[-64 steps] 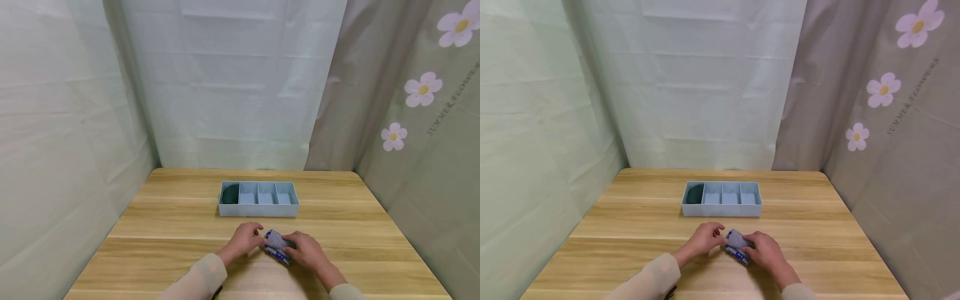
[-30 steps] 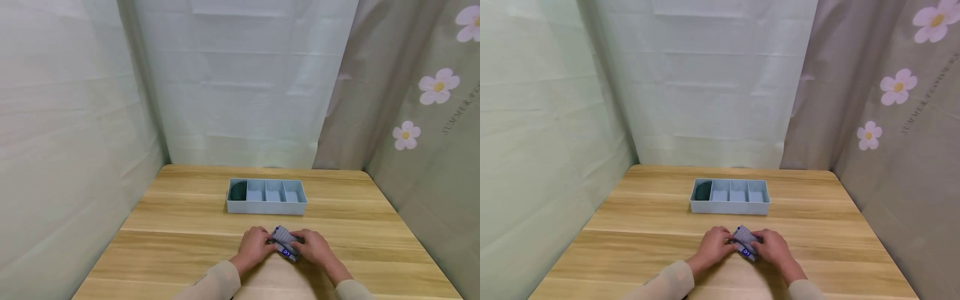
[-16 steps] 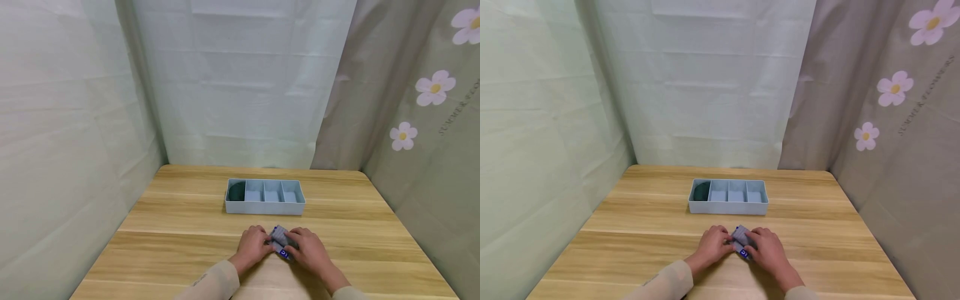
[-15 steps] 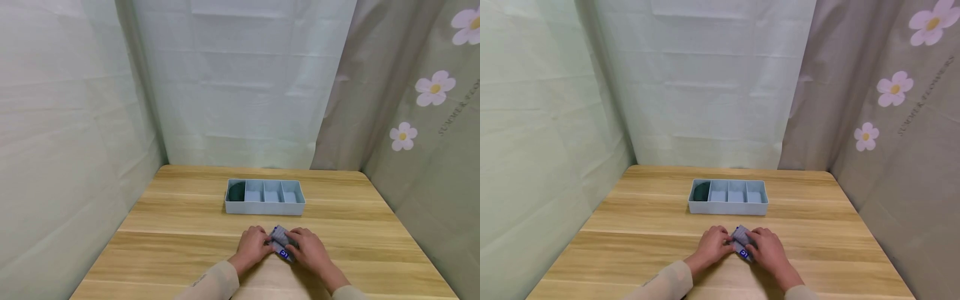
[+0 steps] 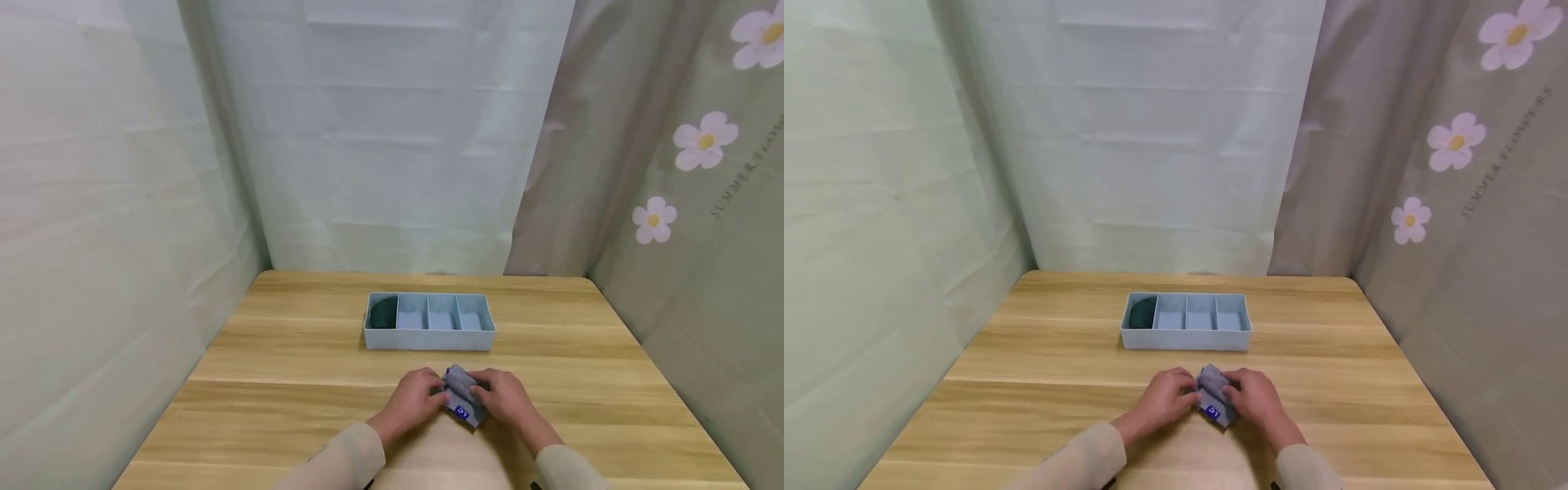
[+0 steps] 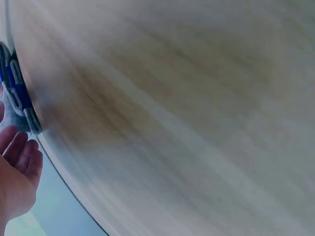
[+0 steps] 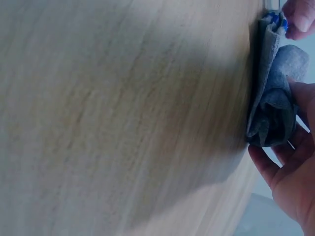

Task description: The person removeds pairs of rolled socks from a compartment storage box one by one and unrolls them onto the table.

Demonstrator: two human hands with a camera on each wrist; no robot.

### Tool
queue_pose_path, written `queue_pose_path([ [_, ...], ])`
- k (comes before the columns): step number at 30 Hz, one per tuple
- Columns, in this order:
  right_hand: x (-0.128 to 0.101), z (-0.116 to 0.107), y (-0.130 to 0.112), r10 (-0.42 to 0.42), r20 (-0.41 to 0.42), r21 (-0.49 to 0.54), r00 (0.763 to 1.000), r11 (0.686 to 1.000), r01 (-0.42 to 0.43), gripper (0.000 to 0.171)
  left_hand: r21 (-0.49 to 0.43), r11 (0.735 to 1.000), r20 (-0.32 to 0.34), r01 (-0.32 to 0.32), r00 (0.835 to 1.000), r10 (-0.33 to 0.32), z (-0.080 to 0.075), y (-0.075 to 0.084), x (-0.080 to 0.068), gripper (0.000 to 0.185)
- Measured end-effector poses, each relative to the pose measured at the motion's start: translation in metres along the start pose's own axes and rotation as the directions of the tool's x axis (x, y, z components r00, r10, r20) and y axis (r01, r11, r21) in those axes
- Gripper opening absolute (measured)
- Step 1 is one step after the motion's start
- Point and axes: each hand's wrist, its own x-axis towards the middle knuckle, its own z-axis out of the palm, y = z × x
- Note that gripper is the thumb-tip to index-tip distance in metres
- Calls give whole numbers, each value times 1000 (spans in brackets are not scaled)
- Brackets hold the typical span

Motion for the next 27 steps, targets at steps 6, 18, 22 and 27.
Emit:
queue_pose_path([
  [6, 0, -1, 0, 9, -27, 1, 1000, 1000, -9, 29, 40, 998, 39, -50, 998, 49, 5, 0, 1, 17],
  [18, -7, 1, 3, -291, -70, -249, 954, 931, 266, 34, 130, 983, 68, -127, 991, 119, 4, -1, 0, 20],
  [22, -4, 0, 7, -180, -77, -180, 981, 970, 164, 29, 163, 967, 50, -193, 981, 187, 3, -3, 0, 18],
  [27, 3, -6, 7, -46, -65, -76, 997, 996, 42, 23, 158, 968, 55, -197, 980, 191, 2, -1, 4, 17],
])
